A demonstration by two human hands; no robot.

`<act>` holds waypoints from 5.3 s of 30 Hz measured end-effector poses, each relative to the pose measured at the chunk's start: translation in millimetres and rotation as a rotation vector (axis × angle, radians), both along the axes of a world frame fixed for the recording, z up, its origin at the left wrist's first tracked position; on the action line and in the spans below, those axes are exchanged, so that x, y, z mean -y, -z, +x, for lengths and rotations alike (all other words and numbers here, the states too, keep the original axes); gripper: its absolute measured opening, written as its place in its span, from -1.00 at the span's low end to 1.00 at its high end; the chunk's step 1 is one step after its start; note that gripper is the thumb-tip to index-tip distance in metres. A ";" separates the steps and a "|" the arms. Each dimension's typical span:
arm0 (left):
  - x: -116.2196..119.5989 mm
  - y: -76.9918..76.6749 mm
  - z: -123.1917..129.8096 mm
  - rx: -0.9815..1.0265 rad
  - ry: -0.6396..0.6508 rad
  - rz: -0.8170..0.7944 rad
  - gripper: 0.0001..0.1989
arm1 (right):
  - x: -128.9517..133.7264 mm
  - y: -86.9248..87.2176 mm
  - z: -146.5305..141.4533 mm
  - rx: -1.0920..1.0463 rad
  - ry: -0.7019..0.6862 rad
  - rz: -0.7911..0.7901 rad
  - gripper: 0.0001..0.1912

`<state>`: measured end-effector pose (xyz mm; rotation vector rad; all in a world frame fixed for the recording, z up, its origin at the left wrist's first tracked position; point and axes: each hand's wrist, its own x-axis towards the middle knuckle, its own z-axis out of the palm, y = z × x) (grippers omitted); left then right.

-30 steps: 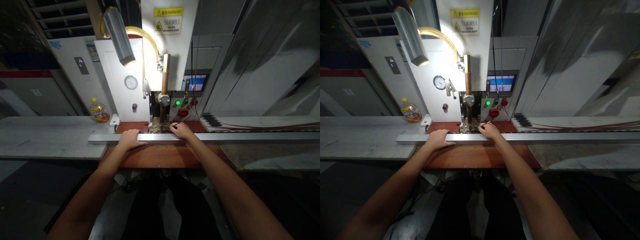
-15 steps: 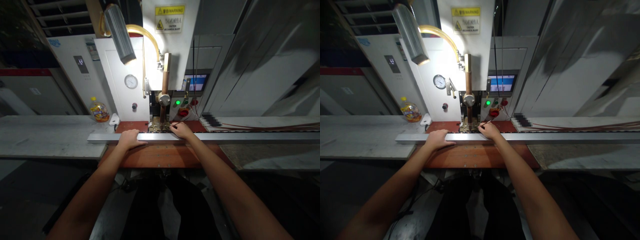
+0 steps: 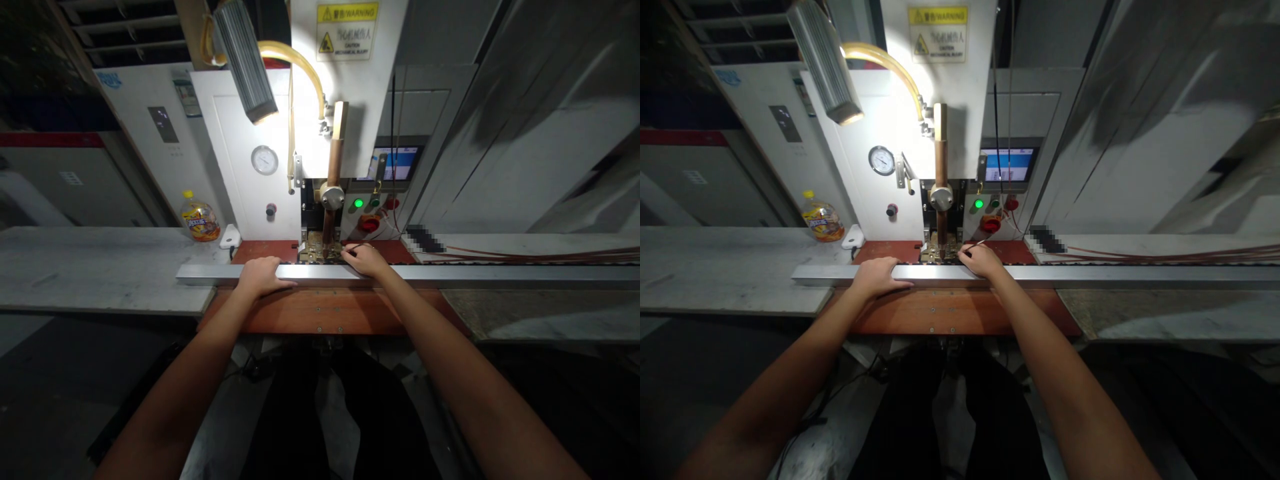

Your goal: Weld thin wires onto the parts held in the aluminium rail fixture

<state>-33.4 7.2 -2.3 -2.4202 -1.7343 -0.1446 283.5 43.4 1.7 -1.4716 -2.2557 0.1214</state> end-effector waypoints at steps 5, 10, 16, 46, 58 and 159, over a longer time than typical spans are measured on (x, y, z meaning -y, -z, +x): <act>0.0 -0.3 0.2 0.010 -0.008 -0.012 -0.17 | -1.5 1.7 0.9 -0.013 -0.028 0.012 -0.68; 0.3 0.6 0.5 0.021 -0.013 -0.018 -0.16 | -2.2 2.1 1.4 -0.012 -0.012 -0.006 -0.70; -1.1 2.3 0.6 0.034 -0.015 -0.025 -0.16 | -1.5 1.1 0.9 -0.008 0.015 -0.019 -0.71; 8.9 7.6 -0.4 0.054 -0.008 0.049 -0.22 | 12.8 -1.3 -1.1 -0.008 0.035 0.027 -0.68; 21.3 11.6 1.9 0.084 -0.017 0.120 -0.26 | 22.8 3.9 0.2 -0.004 0.050 0.081 -0.68; 24.7 20.6 20.4 0.117 0.036 0.222 -0.35 | 28.2 11.2 23.9 -0.064 -0.013 0.232 -0.70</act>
